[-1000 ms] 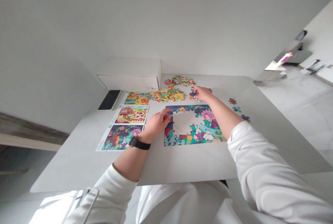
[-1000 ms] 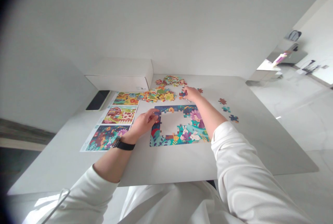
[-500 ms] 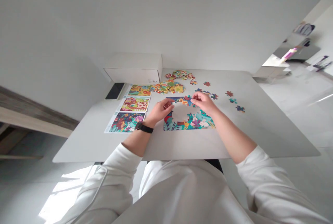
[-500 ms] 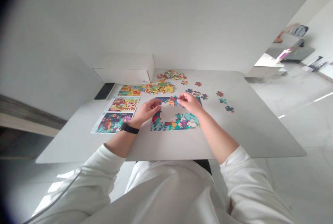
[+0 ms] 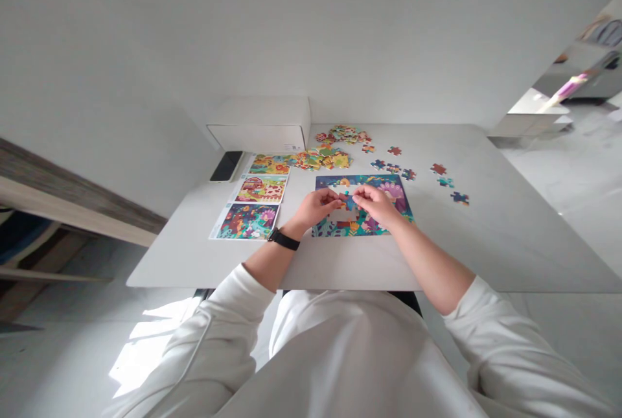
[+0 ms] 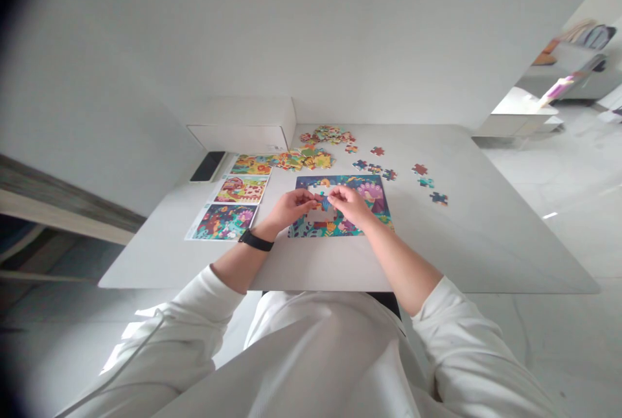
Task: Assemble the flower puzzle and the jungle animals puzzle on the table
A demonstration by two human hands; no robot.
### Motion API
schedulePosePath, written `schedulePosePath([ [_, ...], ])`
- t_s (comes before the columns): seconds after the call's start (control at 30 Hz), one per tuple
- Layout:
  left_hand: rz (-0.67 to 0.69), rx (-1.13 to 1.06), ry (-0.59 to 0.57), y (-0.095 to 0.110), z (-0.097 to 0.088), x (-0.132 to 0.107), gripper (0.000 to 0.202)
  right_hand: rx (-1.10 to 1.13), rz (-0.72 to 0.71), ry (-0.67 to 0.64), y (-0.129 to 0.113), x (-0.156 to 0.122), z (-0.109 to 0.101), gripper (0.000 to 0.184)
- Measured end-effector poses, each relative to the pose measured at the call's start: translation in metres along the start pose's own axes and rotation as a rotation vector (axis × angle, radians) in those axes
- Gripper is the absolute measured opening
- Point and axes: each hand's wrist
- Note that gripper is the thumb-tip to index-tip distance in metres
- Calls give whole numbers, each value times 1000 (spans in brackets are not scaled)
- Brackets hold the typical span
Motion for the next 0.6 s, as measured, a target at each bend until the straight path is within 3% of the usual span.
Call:
schedulePosePath([
  [0.23,-104,-15,-3,0,1,1,49,-67,-3,43,13,0,3,38],
  [0.6,-80,93,-43,1,-2,-2,43,-214,-16,35,10,-3,-1,31],
])
Point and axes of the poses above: each hand's wrist, its own x-axis towards the middle knuckle, its own z-axis out of the palm, y = z × x, and after that the axes turned 1 degree about y, right-handed
